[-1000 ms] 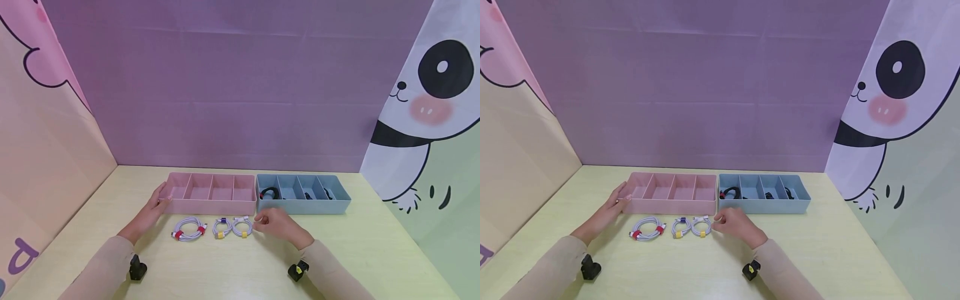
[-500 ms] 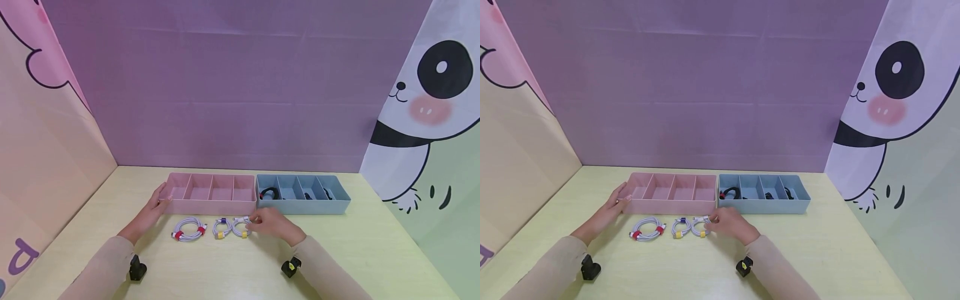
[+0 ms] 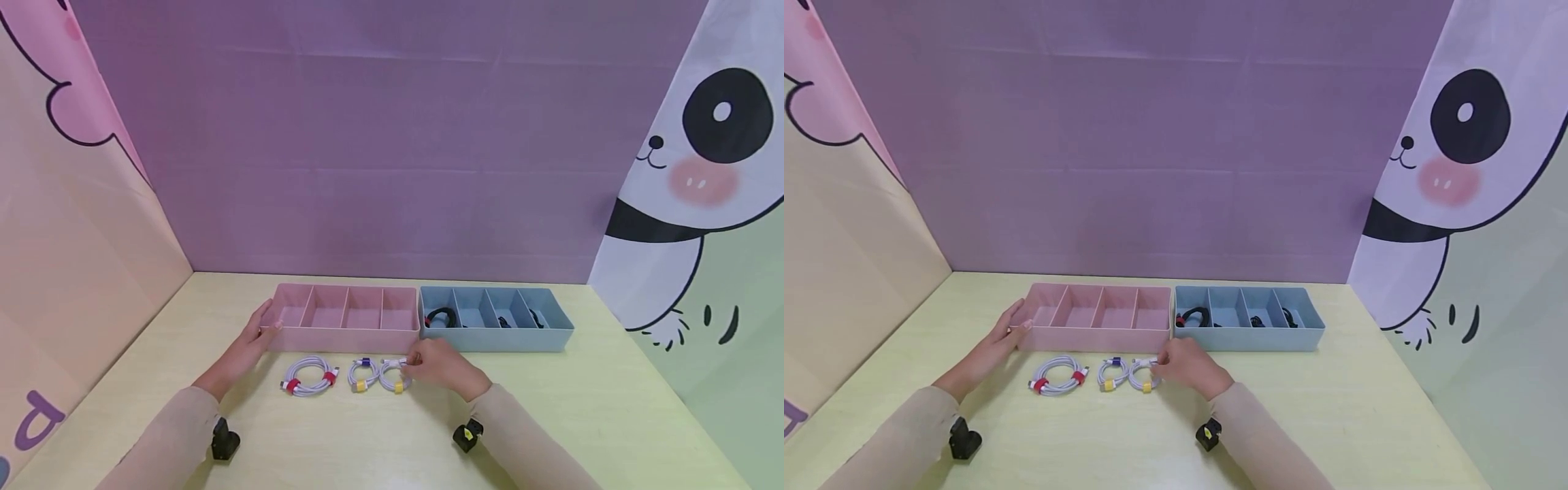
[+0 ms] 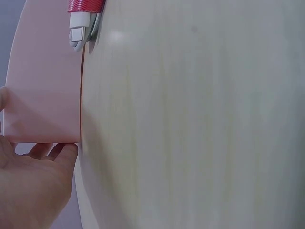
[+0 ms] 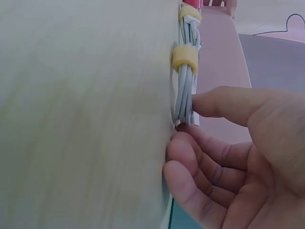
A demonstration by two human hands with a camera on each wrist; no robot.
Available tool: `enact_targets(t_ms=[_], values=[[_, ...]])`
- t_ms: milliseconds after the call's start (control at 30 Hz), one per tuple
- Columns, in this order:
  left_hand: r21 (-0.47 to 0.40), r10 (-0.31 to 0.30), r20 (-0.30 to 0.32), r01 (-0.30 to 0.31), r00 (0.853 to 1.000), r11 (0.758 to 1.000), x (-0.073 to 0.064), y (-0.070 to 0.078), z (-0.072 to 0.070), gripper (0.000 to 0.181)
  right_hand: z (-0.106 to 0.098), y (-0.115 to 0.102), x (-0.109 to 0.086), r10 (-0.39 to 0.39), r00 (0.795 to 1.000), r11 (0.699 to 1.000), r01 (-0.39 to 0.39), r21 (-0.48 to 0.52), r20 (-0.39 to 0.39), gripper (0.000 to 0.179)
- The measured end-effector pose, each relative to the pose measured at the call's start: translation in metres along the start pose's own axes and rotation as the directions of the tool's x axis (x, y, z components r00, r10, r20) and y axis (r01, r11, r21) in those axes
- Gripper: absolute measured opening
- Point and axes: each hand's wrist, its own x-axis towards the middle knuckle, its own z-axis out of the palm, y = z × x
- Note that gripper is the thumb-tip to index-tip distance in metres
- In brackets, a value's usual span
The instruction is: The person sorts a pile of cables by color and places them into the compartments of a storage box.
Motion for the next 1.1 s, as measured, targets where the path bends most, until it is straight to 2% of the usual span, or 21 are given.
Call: enact_targets(t_ms=[400,700,933,1100], values=[[0.010,-0.025,0.007,0.025,1.000,1.000,-0.0026,0.0047,0.0004,0.084,-0.0014,-0.0024,-0.0011,0.031,1.000,0.999,-0.031,0.037,0.005,0.016],[0.001,0.012,-0.005,-0.012,1.000,1.000,-0.0015,0.0020,0.0009,0.080,-0.0003,0.0009,0.0008,0.009,1.000,0.998,-0.007,0.069,-0.029,0.010],[0.009,-0.006,0.005,0.006,1.000,1.000,-0.0003,0.0015,0.0007,0.079,0.0008,0.0027,0.0019,0.007,0.999,0.997,-0.003,0.079,-0.040,0.009],[0.006,-0.014,0.004,0.014,1.000,1.000,-0.0004,0.0014,0.0004,0.081,-0.0011,0.0024,0.0030,-0.023,0.998,0.996,0.028,0.086,-0.064,0.009]])
